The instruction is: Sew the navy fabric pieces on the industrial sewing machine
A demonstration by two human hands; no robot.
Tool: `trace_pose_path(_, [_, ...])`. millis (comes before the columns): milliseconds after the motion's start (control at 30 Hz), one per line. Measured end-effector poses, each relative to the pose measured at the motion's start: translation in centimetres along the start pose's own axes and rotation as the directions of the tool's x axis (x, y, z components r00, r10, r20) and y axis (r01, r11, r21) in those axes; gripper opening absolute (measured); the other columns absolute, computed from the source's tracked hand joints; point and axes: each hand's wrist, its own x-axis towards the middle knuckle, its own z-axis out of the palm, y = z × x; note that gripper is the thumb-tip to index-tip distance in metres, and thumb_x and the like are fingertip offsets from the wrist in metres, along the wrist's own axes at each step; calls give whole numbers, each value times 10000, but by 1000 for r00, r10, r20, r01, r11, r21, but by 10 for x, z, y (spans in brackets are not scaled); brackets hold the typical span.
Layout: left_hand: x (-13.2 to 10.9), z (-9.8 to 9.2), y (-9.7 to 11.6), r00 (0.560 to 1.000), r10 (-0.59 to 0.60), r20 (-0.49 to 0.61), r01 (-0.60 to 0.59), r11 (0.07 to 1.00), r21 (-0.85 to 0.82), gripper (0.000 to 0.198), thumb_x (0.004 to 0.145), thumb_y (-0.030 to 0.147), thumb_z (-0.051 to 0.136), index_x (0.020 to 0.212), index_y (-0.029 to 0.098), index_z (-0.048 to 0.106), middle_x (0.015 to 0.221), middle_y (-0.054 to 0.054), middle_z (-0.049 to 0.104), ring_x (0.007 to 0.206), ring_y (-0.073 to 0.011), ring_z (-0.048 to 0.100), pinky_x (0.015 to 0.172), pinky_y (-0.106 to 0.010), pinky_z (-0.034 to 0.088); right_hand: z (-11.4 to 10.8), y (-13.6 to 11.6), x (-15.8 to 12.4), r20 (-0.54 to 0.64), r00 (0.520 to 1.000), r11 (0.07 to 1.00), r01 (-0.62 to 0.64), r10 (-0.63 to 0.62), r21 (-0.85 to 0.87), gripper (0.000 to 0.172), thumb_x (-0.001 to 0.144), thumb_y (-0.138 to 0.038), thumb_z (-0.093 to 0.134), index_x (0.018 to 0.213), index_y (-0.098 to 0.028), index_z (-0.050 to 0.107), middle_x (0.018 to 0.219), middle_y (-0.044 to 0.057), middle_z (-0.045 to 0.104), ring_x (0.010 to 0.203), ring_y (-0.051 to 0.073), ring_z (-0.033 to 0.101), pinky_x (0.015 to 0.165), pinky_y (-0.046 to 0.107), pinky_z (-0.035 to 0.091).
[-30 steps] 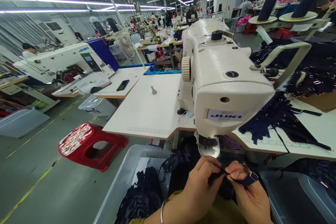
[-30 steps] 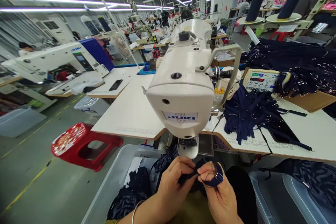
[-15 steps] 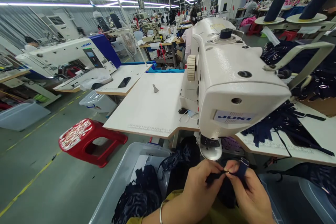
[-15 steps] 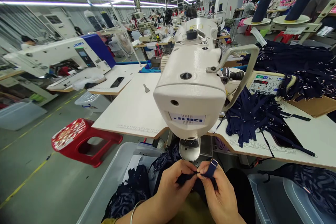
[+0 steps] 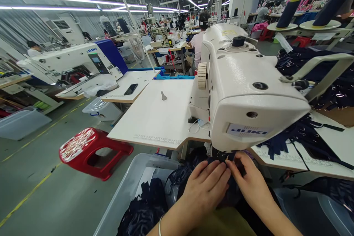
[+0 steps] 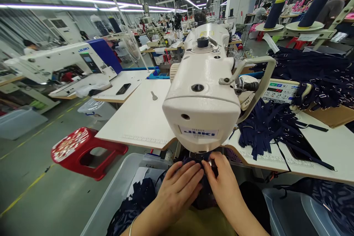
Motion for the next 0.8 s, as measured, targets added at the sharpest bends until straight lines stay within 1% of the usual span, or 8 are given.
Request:
trace_pose_path(33, [1,0,-2,997,27,69,-27,1000,-8,352,926,198,529,1277,184,531,1206,-17,650,1184,-147,537,1083,-290,291,0,1,3,3,1000,999,-31,31,42,183,885,-415,522,872,-233,504,807,10,515,720,176,541,673,299,475])
trace_pose_path(100, [2,0,-4,991,23,130,-21,1000,-19,371,937,216,519,1308,208,508,1257,1,625,1221,-144,507,1063,-291,292,-1,4,7,67,992,981,-117,108,156,211,865,-435,544,902,-234,489,787,-7,492,698,161,527,676,283,489])
trace_pose_path(200, [0,4,-5,989,3,145,2,999,-36,364,943,241,518,1307,254,510,1262,19,622,1231,-147,492,1021,-297,295,-1,6,11,190,965,918,-234,180,320,274,858,-486,551,951,-240,478,789,-12,504,775,166,552,707,260,503])
trace_pose_path(300, [-2,8,-3,990,-25,137,28,999,-20,354,944,247,521,1297,274,518,1249,24,629,1228,-153,493,1004,-303,281,-1,6,13,189,962,888,-255,195,384,301,844,-525,558,919,-241,492,759,-15,499,827,180,564,717,250,503])
trace_pose_path(367, [-4,11,-2,992,-42,119,41,999,4,340,945,240,523,1282,283,531,1250,27,628,1231,-154,486,1006,-311,267,-3,6,14,164,968,889,-241,190,390,298,853,-524,544,931,-238,514,773,-9,518,857,185,567,748,254,497])
trace_pose_path(433, [-6,13,-1,992,-28,124,24,999,37,337,944,235,521,1278,283,537,1281,32,606,1245,-157,468,999,-317,267,-6,7,16,151,969,899,-238,194,368,293,871,-520,514,923,-232,534,781,-2,541,839,185,565,754,261,489])
trace_pose_path(567, [-9,15,-3,988,14,154,-31,993,113,359,948,226,502,1302,280,520,1365,49,535,1275,-163,425,962,-318,299,-11,12,21,163,956,922,-281,244,267,315,863,-526,502,919,-220,555,786,13,567,763,190,552,680,280,476])
trace_pose_path(800, [-7,15,-3,989,9,147,-36,983,182,343,955,224,488,1290,286,532,1380,55,516,1276,-160,421,932,-308,332,-13,15,27,189,949,933,-290,252,215,332,860,-540,494,953,-226,546,844,25,569,953,236,558,811,320,457])
